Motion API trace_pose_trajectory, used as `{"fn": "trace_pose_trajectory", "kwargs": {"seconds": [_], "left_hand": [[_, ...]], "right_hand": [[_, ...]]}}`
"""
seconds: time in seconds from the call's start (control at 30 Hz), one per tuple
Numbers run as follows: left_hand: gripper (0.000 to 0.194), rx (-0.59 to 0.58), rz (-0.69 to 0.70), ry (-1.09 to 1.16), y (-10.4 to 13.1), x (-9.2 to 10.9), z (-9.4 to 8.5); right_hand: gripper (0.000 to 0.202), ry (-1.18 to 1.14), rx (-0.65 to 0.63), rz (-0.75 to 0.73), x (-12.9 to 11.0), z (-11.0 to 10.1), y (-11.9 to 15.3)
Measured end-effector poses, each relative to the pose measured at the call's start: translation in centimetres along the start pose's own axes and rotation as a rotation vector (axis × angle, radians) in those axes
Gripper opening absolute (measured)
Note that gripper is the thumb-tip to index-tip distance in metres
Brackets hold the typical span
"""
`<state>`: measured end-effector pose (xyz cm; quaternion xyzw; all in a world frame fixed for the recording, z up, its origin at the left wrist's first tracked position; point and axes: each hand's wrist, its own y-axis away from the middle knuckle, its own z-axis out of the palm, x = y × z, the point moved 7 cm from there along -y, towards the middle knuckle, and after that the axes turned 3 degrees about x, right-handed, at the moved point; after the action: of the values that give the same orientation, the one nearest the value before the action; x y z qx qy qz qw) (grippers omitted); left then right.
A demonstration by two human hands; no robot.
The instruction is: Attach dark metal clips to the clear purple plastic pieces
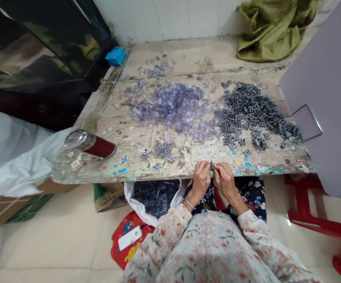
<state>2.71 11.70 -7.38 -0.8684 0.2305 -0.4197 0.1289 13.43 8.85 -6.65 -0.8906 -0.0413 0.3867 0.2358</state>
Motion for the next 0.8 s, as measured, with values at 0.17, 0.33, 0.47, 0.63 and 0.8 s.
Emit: {"fn": "trace_pose_trajectory", "kwargs": {"seconds": [0.17, 0.33, 0.47, 0.63, 0.8], "left_hand": [[0.027, -0.031, 0.007, -0.055, -0.2, 0.3, -0.1], [0.023, -0.062, -0.039, 0.074, -1.2, 0.3, -1.1], [0.022, -0.013, -0.145, 0.163, -1.9, -1.3, -2.5], [0.024, 0.121, -0.323, 0.058, -2.9, -5.6, -5.9], [0.026, 0.247, -0.27, -0.126, -3.9, -6.2, -8.8]], "right_hand": [[0.021, -0.005, 0.017, 0.017, 0.3, 0.0, 0.1], [0.018, -0.072, -0.063, 0.043, 0.4, -0.1, -0.6], [0.017, -0.116, -0.033, 0.125, 1.1, -1.6, -1.3], [0.022, 0.034, 0.089, 0.16, 3.3, -4.1, -3.4], [0.023, 0.08, 0.081, 0.06, 3.4, -3.0, -7.6]]}}
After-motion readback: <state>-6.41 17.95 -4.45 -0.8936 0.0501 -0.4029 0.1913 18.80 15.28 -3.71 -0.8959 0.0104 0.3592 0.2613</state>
